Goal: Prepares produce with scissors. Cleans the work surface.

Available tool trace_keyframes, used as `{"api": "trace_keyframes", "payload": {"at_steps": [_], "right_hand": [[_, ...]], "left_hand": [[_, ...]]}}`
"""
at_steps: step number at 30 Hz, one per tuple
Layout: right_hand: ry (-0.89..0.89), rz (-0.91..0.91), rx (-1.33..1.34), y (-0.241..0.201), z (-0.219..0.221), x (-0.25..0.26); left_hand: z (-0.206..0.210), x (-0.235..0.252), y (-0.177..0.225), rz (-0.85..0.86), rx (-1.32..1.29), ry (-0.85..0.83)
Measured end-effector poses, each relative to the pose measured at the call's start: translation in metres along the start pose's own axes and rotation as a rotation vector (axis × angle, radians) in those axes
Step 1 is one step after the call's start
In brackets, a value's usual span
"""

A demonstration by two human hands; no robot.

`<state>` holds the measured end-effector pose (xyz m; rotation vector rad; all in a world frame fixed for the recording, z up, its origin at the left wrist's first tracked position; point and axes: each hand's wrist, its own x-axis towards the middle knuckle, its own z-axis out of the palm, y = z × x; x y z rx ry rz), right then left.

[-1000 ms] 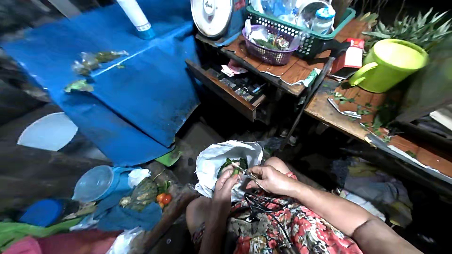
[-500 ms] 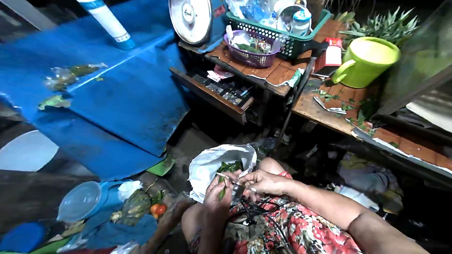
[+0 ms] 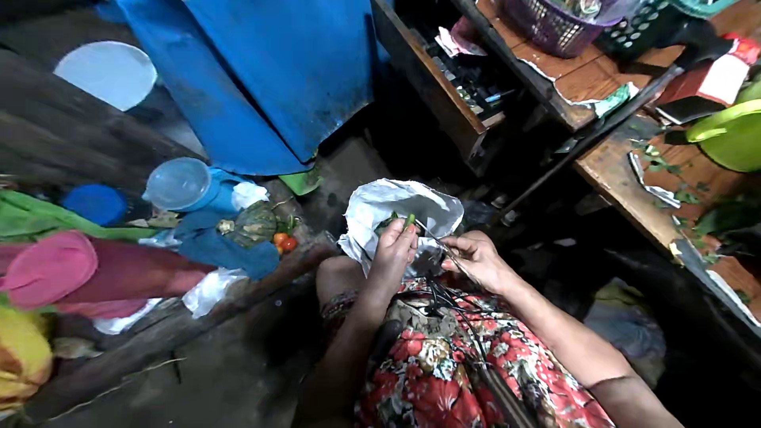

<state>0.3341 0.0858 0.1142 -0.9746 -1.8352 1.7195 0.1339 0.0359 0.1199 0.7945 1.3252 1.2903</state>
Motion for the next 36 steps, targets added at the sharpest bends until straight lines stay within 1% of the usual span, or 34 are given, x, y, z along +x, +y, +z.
{"api": "trace_keyframes", "payload": {"at_steps": [4,8,18,23,26,30,33,36], "right_hand": [[0.001,0.016,-0.034,-0.001,0.004,0.005],[0.002,-0.008,-0.058,0.000,0.005,0.007],[-0.020,-0.003,-0.025,0.004,0.002,0.008],[0.018,-0.014,0.013,0.009,0.001,0.009],[0.021,0.003,0.018,0.009,0.001,0.007],[-0.010,0.055,-0.029,0.006,0.000,0.003],[-0.008,0.038,-0.047,0.004,0.003,0.002],[0.014,-0.016,-0.084,0.007,0.004,0.003]], "left_hand": [[0.000,-0.001,0.003,-0.070,0.049,-0.055],[-0.002,-0.001,0.006,-0.094,0.061,-0.063],[-0.009,-0.005,0.010,-0.089,0.080,-0.058],[-0.007,-0.005,0.011,-0.127,0.072,-0.039],[-0.007,-0.004,0.007,-0.111,0.058,-0.032],[-0.006,-0.002,0.003,-0.101,0.102,-0.042],[-0.005,-0.002,0.001,-0.100,0.152,-0.064],[-0.005,-0.002,-0.001,-0.094,0.172,-0.073]]}}
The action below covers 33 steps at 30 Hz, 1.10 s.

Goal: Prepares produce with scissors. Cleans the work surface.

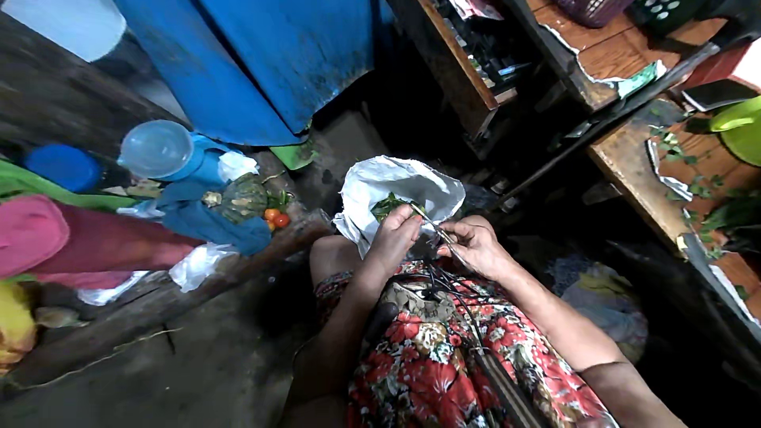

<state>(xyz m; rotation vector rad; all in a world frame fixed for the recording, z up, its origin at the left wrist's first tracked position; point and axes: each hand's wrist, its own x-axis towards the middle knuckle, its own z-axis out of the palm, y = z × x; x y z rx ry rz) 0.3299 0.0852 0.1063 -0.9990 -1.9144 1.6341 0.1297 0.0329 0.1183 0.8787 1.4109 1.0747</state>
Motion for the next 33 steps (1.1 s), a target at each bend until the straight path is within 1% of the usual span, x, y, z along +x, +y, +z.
{"api": "trace_keyframes", "payload": {"at_steps": [4,9,16,22,25,27,31,33], "right_hand": [[0.013,-0.015,-0.013,0.0039,-0.0011,0.0019],[0.019,0.035,0.008,0.0034,-0.0023,0.0038],[-0.021,0.103,0.029,0.0002,-0.0029,0.0032],[-0.015,0.102,0.153,0.0052,-0.0016,0.0031],[0.028,0.066,0.204,0.0075,0.0001,0.0031],[0.049,0.060,0.201,0.0063,-0.0002,0.0028],[0.022,0.061,0.174,0.0050,-0.0019,0.0032],[0.009,0.064,0.162,0.0025,-0.0006,0.0036]], "left_hand": [[-0.0033,-0.0003,-0.0004,0.005,0.011,-0.005],[-0.0072,-0.0051,0.0029,0.003,-0.021,0.011],[-0.0086,-0.0078,0.0037,-0.011,-0.011,0.011],[-0.0076,-0.0063,0.0013,0.029,0.020,0.064],[-0.0060,-0.0033,-0.0006,0.036,0.005,0.071],[-0.0057,-0.0014,-0.0025,0.051,-0.009,0.068],[-0.0041,-0.0018,0.0010,0.040,0.005,0.092],[-0.0031,-0.0014,0.0005,0.032,0.015,0.073]]}}
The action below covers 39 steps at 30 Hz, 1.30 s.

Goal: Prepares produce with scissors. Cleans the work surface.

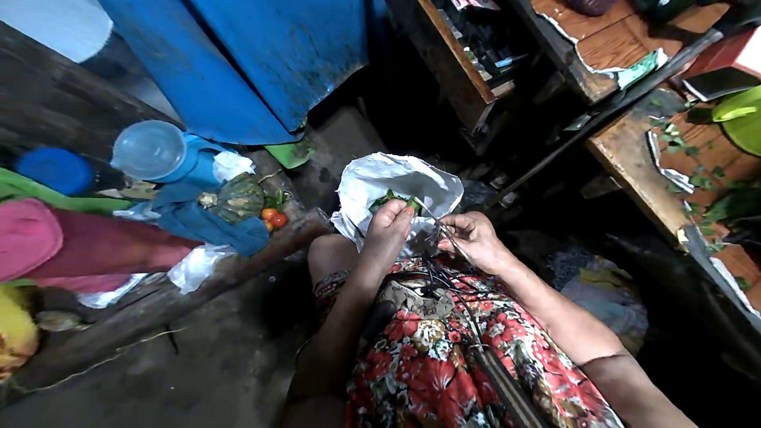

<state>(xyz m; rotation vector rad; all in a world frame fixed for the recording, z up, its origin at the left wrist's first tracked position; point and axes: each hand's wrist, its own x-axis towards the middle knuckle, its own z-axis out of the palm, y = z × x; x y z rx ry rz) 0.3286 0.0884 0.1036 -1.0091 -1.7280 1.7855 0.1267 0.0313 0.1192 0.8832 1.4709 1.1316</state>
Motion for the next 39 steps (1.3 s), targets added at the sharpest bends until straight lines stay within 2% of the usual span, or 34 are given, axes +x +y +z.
{"api": "trace_keyframes", "payload": {"at_steps": [3,7,12,17,20,26,35,39], "right_hand": [[-0.001,0.035,-0.042,-0.003,0.003,0.001],[0.013,-0.016,-0.047,0.003,0.003,0.002],[0.018,0.017,-0.064,0.004,0.003,0.000],[0.042,-0.039,-0.044,0.011,0.000,0.000],[0.016,-0.046,-0.102,0.009,0.000,-0.002],[0.010,-0.002,-0.106,0.007,0.006,-0.002],[0.028,-0.053,-0.148,0.010,0.002,0.000],[-0.004,-0.057,-0.157,0.008,0.002,-0.002]], "left_hand": [[0.001,-0.001,0.000,-0.004,0.042,-0.074],[0.000,-0.001,0.001,-0.016,0.039,-0.075],[-0.010,-0.011,-0.007,0.024,0.075,-0.125],[-0.011,-0.016,-0.007,-0.010,0.051,-0.087],[-0.004,-0.013,0.010,-0.029,0.098,-0.037],[-0.002,-0.011,0.010,-0.010,0.230,-0.097],[-0.009,-0.026,0.028,-0.082,0.250,-0.098],[-0.010,-0.026,0.032,-0.061,0.264,-0.084]]}}
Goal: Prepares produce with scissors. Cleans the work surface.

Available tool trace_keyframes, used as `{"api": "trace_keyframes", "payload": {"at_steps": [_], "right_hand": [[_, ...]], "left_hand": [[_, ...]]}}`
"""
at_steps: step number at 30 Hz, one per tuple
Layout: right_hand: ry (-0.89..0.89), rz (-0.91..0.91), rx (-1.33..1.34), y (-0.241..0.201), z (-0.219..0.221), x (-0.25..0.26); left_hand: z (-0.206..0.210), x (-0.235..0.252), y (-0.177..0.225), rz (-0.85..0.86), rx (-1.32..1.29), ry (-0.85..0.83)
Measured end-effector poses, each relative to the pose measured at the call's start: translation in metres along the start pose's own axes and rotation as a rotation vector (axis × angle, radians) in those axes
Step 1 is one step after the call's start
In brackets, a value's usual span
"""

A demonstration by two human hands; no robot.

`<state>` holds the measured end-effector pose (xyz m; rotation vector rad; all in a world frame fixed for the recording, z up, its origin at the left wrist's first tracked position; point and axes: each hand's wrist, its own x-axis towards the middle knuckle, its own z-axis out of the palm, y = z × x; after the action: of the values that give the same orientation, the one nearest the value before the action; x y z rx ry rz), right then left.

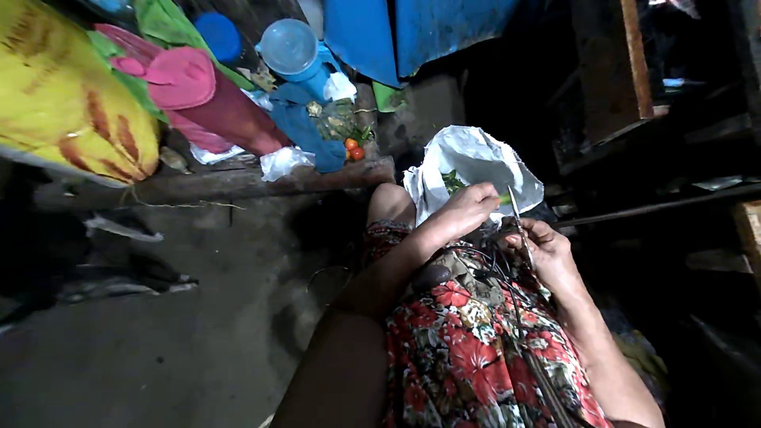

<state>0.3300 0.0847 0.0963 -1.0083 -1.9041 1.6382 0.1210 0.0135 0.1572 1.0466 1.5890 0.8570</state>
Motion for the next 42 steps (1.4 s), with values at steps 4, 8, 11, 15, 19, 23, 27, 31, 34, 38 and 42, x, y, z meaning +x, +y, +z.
{"api": "trace_keyframes", "payload": {"at_steps": [4,8,11,15,19,23,27,31,34,38,42], "right_hand": [[-0.003,0.071,0.025,0.000,0.002,0.000],[-0.033,0.061,0.103,-0.001,0.003,-0.001],[-0.057,0.054,0.089,-0.003,0.002,-0.001],[-0.036,0.075,0.020,-0.009,0.002,0.001],[-0.011,0.071,-0.006,-0.008,0.002,0.002],[-0.007,0.084,-0.025,-0.010,0.001,0.002],[-0.053,0.121,-0.049,-0.018,0.003,0.003],[-0.072,0.059,-0.023,-0.016,0.001,0.005],[-0.040,0.034,-0.048,-0.018,-0.007,0.003],[0.099,-0.037,-0.266,-0.028,-0.027,-0.009],[0.348,-0.087,-0.542,-0.047,-0.075,-0.034]], "left_hand": [[0.003,0.020,-0.021,0.039,-0.032,0.025],[0.007,0.020,-0.032,0.088,-0.055,0.067],[0.008,0.011,-0.028,0.128,-0.021,0.062],[0.014,0.026,-0.030,0.169,0.004,0.048],[0.017,0.028,-0.030,0.133,-0.021,-0.005],[0.018,0.028,-0.028,0.080,0.002,0.000],[0.016,0.027,-0.029,0.061,-0.018,0.010],[0.013,0.031,-0.035,0.151,-0.089,0.014],[0.011,0.034,-0.038,0.204,-0.157,0.025],[0.012,0.038,-0.031,0.089,-0.069,0.087],[0.011,0.040,-0.035,0.039,-0.028,0.048]]}}
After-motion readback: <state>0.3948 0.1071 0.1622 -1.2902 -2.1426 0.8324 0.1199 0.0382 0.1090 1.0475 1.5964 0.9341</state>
